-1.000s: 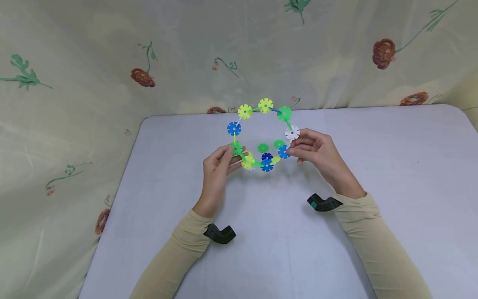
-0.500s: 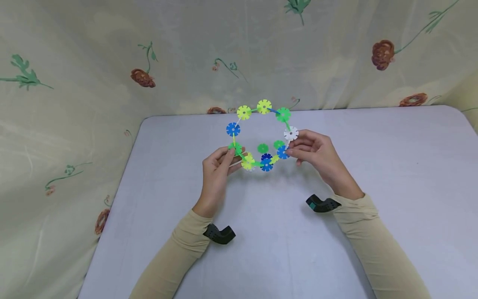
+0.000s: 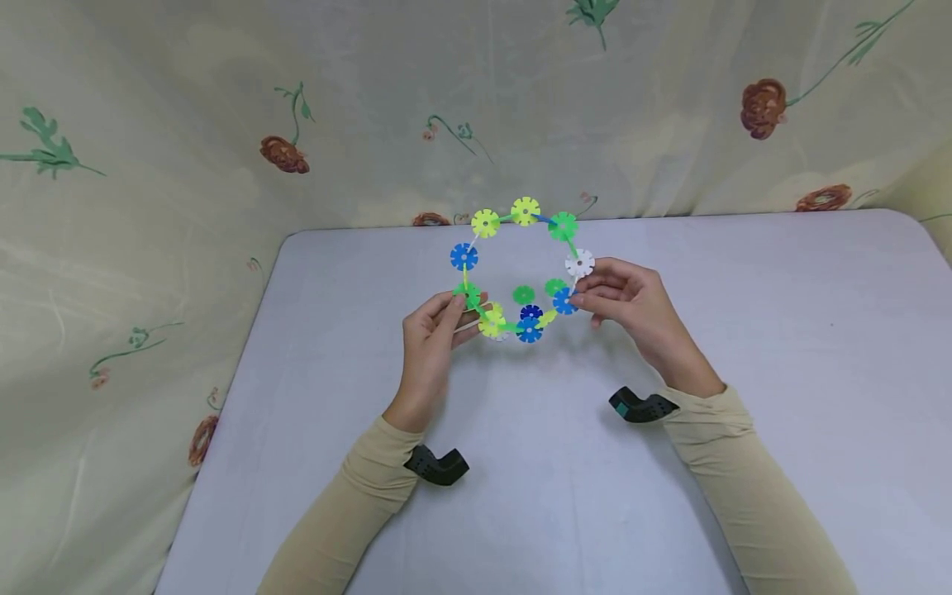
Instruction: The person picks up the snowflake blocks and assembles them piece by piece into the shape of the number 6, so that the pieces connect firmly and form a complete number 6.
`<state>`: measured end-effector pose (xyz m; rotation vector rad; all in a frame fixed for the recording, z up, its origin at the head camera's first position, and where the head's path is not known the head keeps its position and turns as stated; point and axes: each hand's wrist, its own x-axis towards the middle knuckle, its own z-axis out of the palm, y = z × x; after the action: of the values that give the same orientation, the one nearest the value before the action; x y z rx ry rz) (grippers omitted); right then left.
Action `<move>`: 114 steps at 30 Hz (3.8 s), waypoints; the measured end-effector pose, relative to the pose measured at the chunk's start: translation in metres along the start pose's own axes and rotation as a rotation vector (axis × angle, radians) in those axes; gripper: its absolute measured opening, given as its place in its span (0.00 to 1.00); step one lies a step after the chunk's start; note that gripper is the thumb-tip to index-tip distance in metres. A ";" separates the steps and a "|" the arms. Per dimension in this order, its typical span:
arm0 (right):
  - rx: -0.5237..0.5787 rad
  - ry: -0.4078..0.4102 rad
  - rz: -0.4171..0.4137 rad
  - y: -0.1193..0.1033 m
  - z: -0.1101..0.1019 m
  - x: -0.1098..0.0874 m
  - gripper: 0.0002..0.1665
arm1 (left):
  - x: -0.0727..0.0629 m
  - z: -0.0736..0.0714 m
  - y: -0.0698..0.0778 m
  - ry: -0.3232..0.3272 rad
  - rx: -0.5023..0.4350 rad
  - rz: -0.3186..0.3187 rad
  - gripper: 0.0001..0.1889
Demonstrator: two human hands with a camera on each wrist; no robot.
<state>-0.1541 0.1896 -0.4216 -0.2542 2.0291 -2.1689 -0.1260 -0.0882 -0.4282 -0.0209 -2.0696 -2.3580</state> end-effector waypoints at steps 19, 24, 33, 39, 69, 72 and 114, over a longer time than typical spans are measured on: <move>-0.087 -0.005 0.006 0.020 0.034 0.000 0.19 | -0.006 0.012 -0.006 -0.040 0.040 -0.065 0.29; -0.120 0.018 0.030 0.021 0.033 0.000 0.25 | -0.003 0.013 -0.007 -0.051 -0.027 -0.115 0.20; -0.153 0.125 0.111 0.015 0.028 0.002 0.34 | -0.004 0.011 -0.003 -0.085 -0.033 -0.118 0.18; -0.468 0.268 -0.227 0.005 0.034 0.000 0.22 | -0.004 0.010 0.000 -0.106 -0.056 -0.107 0.18; -0.547 -0.328 -0.105 -0.004 0.038 -0.004 0.20 | -0.005 0.006 0.007 -0.219 -0.020 -0.166 0.24; -0.458 -0.320 -0.071 -0.002 0.037 -0.005 0.20 | -0.005 0.007 0.006 -0.226 -0.009 -0.163 0.24; -0.796 -0.143 -0.429 -0.023 0.019 -0.012 0.19 | -0.004 0.006 0.010 -0.210 -0.027 -0.186 0.12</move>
<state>-0.1381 0.1756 -0.3974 -0.9751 2.8315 -1.3131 -0.1214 -0.0833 -0.4174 -0.0840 -2.2196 -2.5950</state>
